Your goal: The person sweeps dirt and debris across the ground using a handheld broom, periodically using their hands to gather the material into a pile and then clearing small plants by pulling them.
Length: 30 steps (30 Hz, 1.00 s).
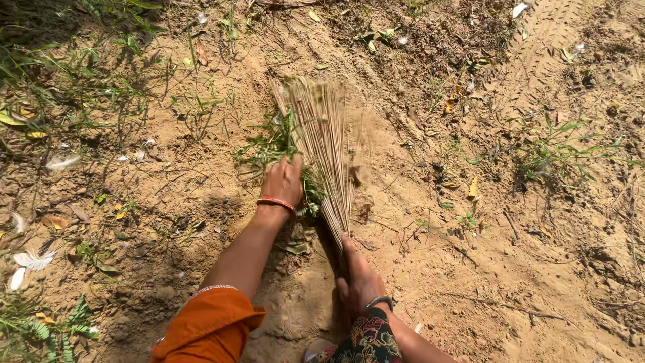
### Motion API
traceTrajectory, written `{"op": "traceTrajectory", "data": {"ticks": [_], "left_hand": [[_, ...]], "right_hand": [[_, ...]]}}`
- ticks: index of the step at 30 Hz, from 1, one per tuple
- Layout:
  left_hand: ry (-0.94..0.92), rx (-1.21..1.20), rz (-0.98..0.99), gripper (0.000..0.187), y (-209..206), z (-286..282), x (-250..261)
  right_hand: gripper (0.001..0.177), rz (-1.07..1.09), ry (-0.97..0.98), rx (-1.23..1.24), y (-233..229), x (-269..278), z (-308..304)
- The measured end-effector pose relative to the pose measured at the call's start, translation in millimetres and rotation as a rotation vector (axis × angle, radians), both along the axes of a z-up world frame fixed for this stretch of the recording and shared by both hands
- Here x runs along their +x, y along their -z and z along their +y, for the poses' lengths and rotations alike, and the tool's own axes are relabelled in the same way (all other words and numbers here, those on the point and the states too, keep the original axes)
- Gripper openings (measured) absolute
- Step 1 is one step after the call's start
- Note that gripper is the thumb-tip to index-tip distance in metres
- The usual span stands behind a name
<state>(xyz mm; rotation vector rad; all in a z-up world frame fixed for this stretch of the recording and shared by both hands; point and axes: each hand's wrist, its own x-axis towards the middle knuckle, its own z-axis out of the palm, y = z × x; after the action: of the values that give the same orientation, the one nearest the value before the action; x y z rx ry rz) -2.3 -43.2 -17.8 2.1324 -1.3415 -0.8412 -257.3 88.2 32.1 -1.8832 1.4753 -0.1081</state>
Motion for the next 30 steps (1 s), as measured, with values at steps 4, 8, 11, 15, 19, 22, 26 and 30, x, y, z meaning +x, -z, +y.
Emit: {"op": "traceTrajectory", "data": {"ticks": [4,8,11,15,19,22,26,30], "left_hand": [[-0.224,-0.173,-0.622,0.028,-33,13,106],[-0.253,0.042,-0.682,0.034,-85,34,185],[-0.239,0.422,-0.595,0.069,-117,23,216],[-0.061,0.789,-0.439,0.089,-111,11,219],[0.185,0.764,-0.475,0.073,-124,0,209],[0.247,0.7,-0.527,0.056,-175,5,211],[-0.019,0.202,-0.469,0.05,-226,38,233],[-0.223,0.328,-0.42,0.051,-202,74,272]], "right_hand": [[0.116,0.148,-0.356,0.061,-19,19,-11],[0.095,0.157,-0.207,-0.08,-32,-5,-34],[0.096,0.173,0.074,-0.127,-17,-3,-65],[0.097,0.144,-0.128,-0.144,-4,24,-54],[0.1,0.005,-0.469,-0.351,-31,66,-34],[0.086,0.184,-0.456,-0.07,-62,81,-47],[0.085,0.255,-0.253,-0.114,-66,105,-69],[0.089,0.48,-0.418,0.013,-46,165,-43]]}}
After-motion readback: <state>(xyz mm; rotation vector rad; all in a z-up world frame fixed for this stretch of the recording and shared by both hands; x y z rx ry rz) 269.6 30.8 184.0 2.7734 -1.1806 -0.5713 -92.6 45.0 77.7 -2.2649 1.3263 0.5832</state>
